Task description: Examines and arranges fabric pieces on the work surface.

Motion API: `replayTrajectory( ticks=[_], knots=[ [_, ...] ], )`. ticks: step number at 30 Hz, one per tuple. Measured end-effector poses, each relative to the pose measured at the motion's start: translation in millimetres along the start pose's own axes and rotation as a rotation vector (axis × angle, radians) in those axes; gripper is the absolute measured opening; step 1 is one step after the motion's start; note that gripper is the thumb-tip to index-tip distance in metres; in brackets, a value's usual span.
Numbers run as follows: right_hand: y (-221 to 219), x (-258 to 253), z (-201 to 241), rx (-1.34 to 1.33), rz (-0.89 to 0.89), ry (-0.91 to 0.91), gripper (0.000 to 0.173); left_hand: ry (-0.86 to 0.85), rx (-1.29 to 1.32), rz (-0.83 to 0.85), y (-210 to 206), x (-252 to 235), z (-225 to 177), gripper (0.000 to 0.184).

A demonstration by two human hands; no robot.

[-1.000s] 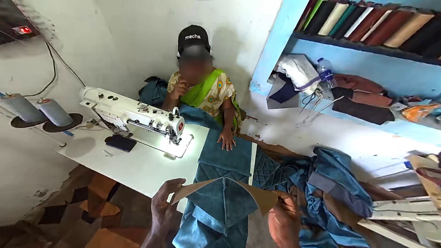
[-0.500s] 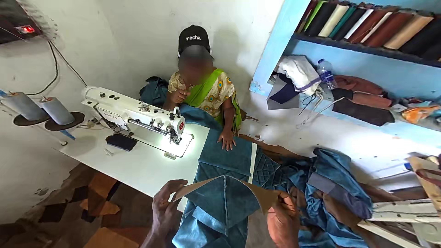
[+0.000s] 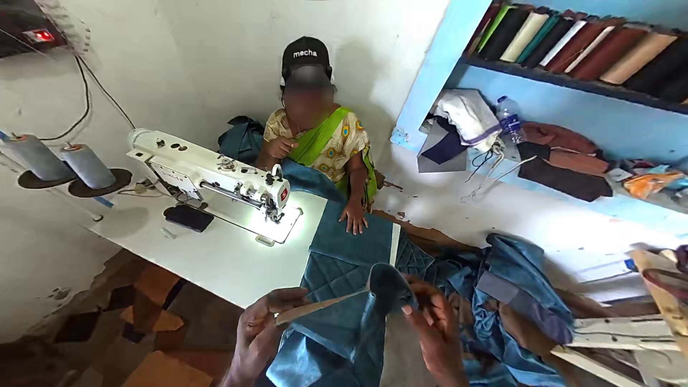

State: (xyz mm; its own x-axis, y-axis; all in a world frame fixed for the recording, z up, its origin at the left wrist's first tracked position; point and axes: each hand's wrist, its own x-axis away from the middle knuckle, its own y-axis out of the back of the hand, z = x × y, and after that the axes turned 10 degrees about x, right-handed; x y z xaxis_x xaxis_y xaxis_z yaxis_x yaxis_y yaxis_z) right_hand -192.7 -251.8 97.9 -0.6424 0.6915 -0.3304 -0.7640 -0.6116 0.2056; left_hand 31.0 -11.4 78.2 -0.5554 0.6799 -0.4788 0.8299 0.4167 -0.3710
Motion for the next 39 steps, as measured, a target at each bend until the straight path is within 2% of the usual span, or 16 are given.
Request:
replayTrajectory(
  ticks=[3, 5, 10, 13, 15, 17, 19, 23, 26, 28, 30, 32, 34, 35, 36, 39],
  knots=[
    [-22, -33, 24, 0.082, 0.22, 0.131, 0.065, 0.024, 0.087, 0.042, -7, 0, -1, 0.013],
    [-36, -58, 23, 0.011, 0.396, 0.119, 0.078, 0.044, 0.069, -0.001, -9, 3, 1, 0.014],
    [-65, -97, -13, -0.332, 0.791, -0.068, 0.072, 0.119, 0.114, 0.052, -3, 8, -5, 0.017],
    [-80, -96, -11, -0.424, 0.985, -0.13, 0.084, 0.165, 0.256, 0.09, 0, 11, -12, 0.021],
    [-83, -84, -9, -0.48, 1.048, -0.164, 0.081, 0.16, 0.319, 0.025, 1, 13, -14, 0.017],
    [-82, -69, -9, -0.598, 1.048, -0.212, 0.068, 0.13, 0.333, -0.04, 6, 15, -14, 0.011],
    [-79, -57, -9, -0.734, 1.046, -0.226, 0.062, 0.12, 0.394, -0.094, 13, 19, -13, 0.013],
    [-69, -44, 1, -0.577, 1.047, -0.118, 0.066, 0.123, 0.367, -0.187, 22, 23, -22, 0.012],
    [-74, -32, 21, -0.498, 0.996, -0.046, 0.061, 0.128, 0.336, -0.239, 21, 26, -25, 0.009],
    [-77, -26, 29, -0.454, 0.911, 0.007, 0.046, 0.151, 0.307, -0.276, 20, 25, -25, 0.012],
    [-79, -22, 34, -0.415, 0.776, 0.057, 0.023, 0.19, 0.224, -0.338, 17, 22, -27, 0.014],
    [-79, -20, 38, -0.426, 0.687, 0.073, 0.011, 0.214, -0.021, -0.384, 10, 14, -33, 0.024],
    [-77, -20, 40, -0.399, 0.647, 0.089, 0.011, 0.204, -0.295, -0.271, 3, 4, -45, 0.056],
    [-77, -21, 40, -0.383, 0.634, 0.102, 0.012, 0.176, -0.394, -0.159, -1, -4, -53, 0.064],
    [-77, -21, 39, -0.379, 0.625, 0.11, 0.013, 0.155, -0.45, -0.019, -5, -13, -60, 0.065],
    [-79, -20, 41, -0.379, 0.625, 0.108, 0.016, 0.143, -0.45, 0.395, -21, -44, -66, 0.051]
  ],
)
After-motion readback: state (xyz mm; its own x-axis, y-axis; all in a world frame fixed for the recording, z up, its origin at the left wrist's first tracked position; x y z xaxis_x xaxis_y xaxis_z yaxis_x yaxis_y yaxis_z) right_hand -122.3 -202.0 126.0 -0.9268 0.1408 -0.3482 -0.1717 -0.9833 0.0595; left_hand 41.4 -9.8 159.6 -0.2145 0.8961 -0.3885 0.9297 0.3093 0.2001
